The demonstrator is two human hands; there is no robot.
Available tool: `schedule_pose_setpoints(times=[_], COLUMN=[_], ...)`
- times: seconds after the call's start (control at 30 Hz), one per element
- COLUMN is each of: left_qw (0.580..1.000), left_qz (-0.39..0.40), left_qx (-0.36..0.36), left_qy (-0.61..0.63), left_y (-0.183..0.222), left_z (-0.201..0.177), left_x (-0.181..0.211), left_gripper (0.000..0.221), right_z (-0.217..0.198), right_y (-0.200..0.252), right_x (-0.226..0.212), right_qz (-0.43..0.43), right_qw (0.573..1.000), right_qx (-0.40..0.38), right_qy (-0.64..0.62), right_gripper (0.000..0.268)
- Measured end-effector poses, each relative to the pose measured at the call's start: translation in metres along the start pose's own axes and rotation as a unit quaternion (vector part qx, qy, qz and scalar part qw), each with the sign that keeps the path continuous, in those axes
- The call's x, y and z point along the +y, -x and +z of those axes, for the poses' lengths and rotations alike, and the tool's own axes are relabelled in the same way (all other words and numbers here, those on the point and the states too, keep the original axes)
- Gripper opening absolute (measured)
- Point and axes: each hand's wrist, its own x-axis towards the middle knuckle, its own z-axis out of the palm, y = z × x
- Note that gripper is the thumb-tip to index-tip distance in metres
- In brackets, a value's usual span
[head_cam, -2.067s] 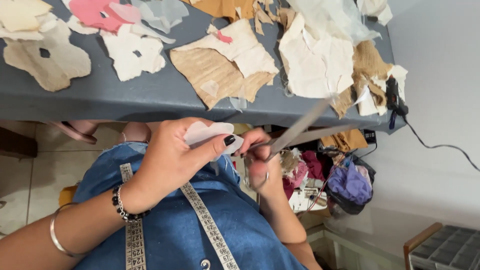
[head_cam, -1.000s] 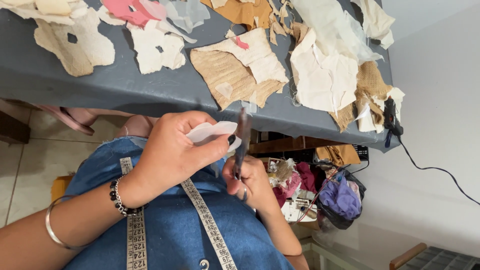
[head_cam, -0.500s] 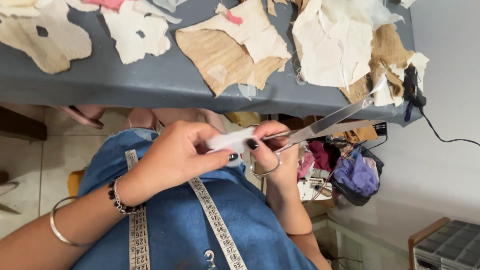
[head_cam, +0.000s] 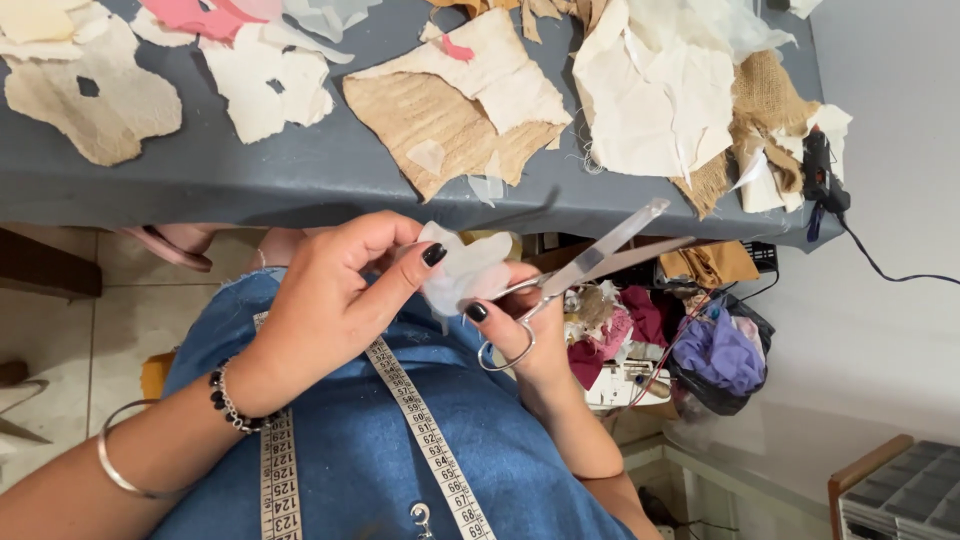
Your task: Using scissors to trim and shape small pieces of white fabric into specific patterns on a work table.
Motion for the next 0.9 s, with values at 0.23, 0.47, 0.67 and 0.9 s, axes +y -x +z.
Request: schedule_pose_setpoints(times=[0.23, 0.47, 0.67, 0.9], left_qw=[0.976, 0.990, 0.991, 0.995], left_qz=[0.104, 0.122, 0.096, 0.092], left_qx=[-0.062, 0.065, -0.035, 0.031], left_qy=[-0.180, -0.035, 0.086, 0.002], left_y=[-0.006, 0.001, 0.015, 0.000], left_z=[-0.013, -0.011, 0.011, 0.001], left_x=[0.018, 0.022, -0.002, 0.004], left_gripper=[0.016, 0.015, 0.029, 0.022], right_z=[-0.016, 0.000, -0.003, 0.006], right_y=[-0.011, -0.015, -0.011, -0.005], right_x=[0.008, 0.011, 0.024, 0.001], right_qz=[-0.084, -0.036, -0.055, -0.035], right_qw=[0.995, 0.993, 0.981, 0.997], right_qx=[-0.038, 0.076, 0.098, 0.039], right_qy=[0.036, -0.087, -0.159, 0.056], right_gripper=[0.026, 0.023, 0.029, 0.026])
